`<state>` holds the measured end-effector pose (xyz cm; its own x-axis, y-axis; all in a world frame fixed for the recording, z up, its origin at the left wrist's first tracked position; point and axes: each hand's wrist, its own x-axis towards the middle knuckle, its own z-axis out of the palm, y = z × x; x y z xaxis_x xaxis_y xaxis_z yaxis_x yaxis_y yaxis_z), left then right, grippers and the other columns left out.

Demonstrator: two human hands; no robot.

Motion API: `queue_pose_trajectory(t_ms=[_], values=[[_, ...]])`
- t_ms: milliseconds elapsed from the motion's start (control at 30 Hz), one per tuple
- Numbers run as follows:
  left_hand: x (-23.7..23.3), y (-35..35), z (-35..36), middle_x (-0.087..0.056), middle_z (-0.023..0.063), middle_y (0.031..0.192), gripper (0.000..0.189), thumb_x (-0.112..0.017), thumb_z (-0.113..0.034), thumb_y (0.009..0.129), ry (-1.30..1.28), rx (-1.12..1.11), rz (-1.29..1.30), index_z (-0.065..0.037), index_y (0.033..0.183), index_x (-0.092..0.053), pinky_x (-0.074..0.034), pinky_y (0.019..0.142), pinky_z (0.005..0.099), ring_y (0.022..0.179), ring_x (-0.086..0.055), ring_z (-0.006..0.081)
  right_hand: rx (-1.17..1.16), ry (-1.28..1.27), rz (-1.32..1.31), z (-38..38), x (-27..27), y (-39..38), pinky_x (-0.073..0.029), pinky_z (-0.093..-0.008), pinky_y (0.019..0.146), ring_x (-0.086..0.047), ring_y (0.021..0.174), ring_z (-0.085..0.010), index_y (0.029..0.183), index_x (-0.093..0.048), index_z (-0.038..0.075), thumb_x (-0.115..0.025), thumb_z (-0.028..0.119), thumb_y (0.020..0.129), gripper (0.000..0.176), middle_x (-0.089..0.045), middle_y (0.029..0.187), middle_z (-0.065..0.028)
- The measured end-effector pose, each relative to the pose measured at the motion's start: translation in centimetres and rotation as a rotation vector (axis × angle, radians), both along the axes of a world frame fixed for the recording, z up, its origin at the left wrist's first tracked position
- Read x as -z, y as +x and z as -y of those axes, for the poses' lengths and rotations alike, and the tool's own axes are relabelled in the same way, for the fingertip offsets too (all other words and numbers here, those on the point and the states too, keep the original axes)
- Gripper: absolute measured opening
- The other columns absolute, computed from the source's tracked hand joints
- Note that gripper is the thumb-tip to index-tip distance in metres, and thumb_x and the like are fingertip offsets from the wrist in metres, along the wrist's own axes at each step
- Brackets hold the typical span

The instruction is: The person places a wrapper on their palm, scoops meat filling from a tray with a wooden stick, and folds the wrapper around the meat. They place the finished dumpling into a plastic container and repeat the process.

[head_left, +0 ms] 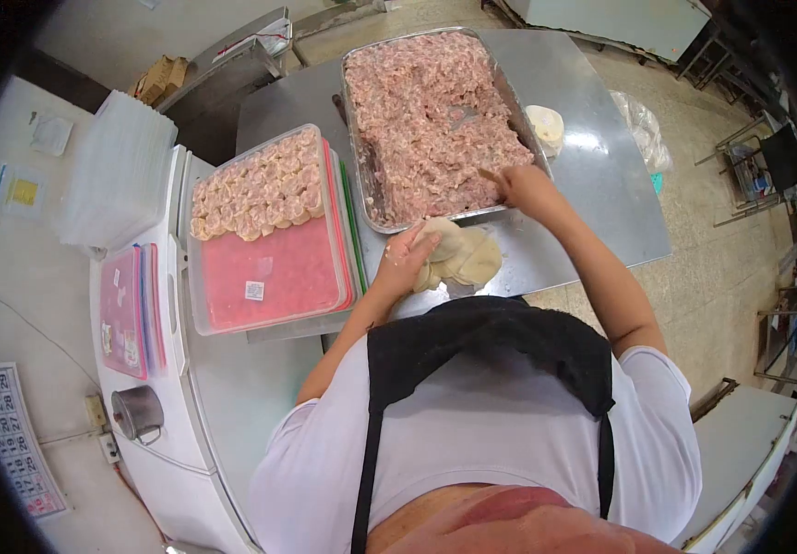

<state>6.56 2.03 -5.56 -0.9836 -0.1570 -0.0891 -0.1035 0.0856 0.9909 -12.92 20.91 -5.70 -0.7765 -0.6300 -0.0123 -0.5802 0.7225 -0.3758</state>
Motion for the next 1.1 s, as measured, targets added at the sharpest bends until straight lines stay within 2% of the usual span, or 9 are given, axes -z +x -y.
queue_pose_trajectory(t_ms=[133,167,200,267,367,567,733,967,1100], values=[[1.7,0.5,0.6,-0.065,0.0042,0.104,0.034,-0.056,-0.022,0.093,0.063,-0.141,0.018,0.001,0.119,-0.058,-0.046,0.082,0.0249,0.093,-0.059,0.0105,-0.049,0.056,-0.096,0.3,-0.5,-0.2,-0.051,-0.0490,0.067,-0.065,0.076,-0.0382,0.078,-0.064,0.000,-0.052,0.016,0.081,0.021,-0.065,0.080,-0.0217],[3.2,0.2,0.6,-0.064,0.0078,0.110,0.032,-0.053,-0.016,0.094,0.344,-0.167,-0.015,0.001,0.121,-0.055,-0.047,0.087,0.0284,0.099,-0.061,0.0157,-0.102,0.070,-0.161,0.3,0.2,-0.1,-0.051,-0.0484,0.066,-0.065,0.077,-0.0375,0.079,-0.063,0.001,-0.051,0.016,0.082,0.020,-0.065,0.080,-0.0208],[2.8,0.0,0.2,-0.064,0.0078,0.110,0.032,-0.053,-0.016,0.094,0.346,-0.175,-0.016,0.001,0.121,-0.055,-0.047,0.087,0.0284,0.099,-0.061,0.0157,-0.156,0.081,-0.231,0.5,0.1,0.0,-0.051,-0.0479,0.065,-0.065,0.077,-0.0368,0.080,-0.062,0.002,-0.050,0.016,0.082,0.019,-0.066,0.080,-0.0198],[2.0,-0.1,-0.6,-0.060,0.0120,0.116,0.032,-0.048,-0.009,0.095,0.842,-0.414,-0.046,0.002,0.124,-0.049,-0.047,0.094,0.0341,0.106,-0.060,0.0223,-0.140,0.092,-0.235,0.1,-0.1,0.6,-0.051,-0.0472,0.063,-0.065,0.075,-0.0350,0.082,-0.060,0.004,-0.049,0.013,0.084,0.014,-0.065,0.081,-0.0187],[2.2,-0.5,-1.4,-0.056,0.0124,0.123,0.035,-0.048,-0.007,0.094,0.926,-0.513,-0.101,0.000,0.128,-0.046,-0.046,0.098,0.0381,0.113,-0.056,0.0248,-0.220,0.039,-0.247,-1.3,0.8,-0.4,-0.051,-0.0461,0.062,-0.065,0.072,-0.0340,0.081,-0.059,0.004,-0.051,0.016,0.086,0.015,-0.065,0.079,-0.0167],[1.3,-1.4,-3.5,-0.054,0.0126,0.126,0.037,-0.048,-0.005,0.094,0.899,-0.579,-0.178,0.000,0.130,-0.044,-0.043,0.101,0.0372,0.117,-0.053,0.0238,-0.522,-0.150,-0.294,-1.2,-0.2,-0.5,-0.051,-0.0433,0.059,-0.064,0.069,-0.0326,0.078,-0.058,0.004,-0.053,0.028,0.090,0.027,-0.062,0.071,-0.0134],[0.7,-1.4,-4.7,-0.054,0.0134,0.125,0.036,-0.047,-0.005,0.094,0.854,-0.612,-0.164,0.000,0.129,-0.045,-0.042,0.102,0.0367,0.117,-0.053,0.0243,-0.674,-0.103,-0.053,-0.9,-0.4,-1.8,-0.050,-0.0448,0.066,-0.064,0.073,-0.0340,0.084,-0.065,0.004,-0.053,0.029,0.091,0.029,-0.065,0.079,-0.0146],[0.5,-2.7,-4.3,-0.057,0.0137,0.121,0.035,-0.047,-0.007,0.094,0.851,-0.612,-0.174,0.000,0.128,-0.045,-0.046,0.097,0.0382,0.113,-0.057,0.0252,-0.682,-0.189,0.304,-1.0,-0.1,-4.3,-0.048,-0.0435,0.069,-0.062,0.073,-0.0346,0.086,-0.066,0.002,-0.053,0.031,0.092,0.033,-0.064,0.078,-0.0185],[-3.3,-3.5,-2.6,-0.056,0.0162,0.121,0.033,-0.045,-0.009,0.095,0.704,-0.695,-0.146,0.004,0.125,-0.046,-0.046,0.098,0.0404,0.113,-0.056,0.0277,-0.537,-0.232,0.424,-1.4,-1.7,-5.4,-0.045,-0.0381,0.063,-0.056,0.063,-0.0256,0.090,-0.066,0.001,-0.053,0.032,0.094,0.034,-0.059,0.068,-0.0154]])
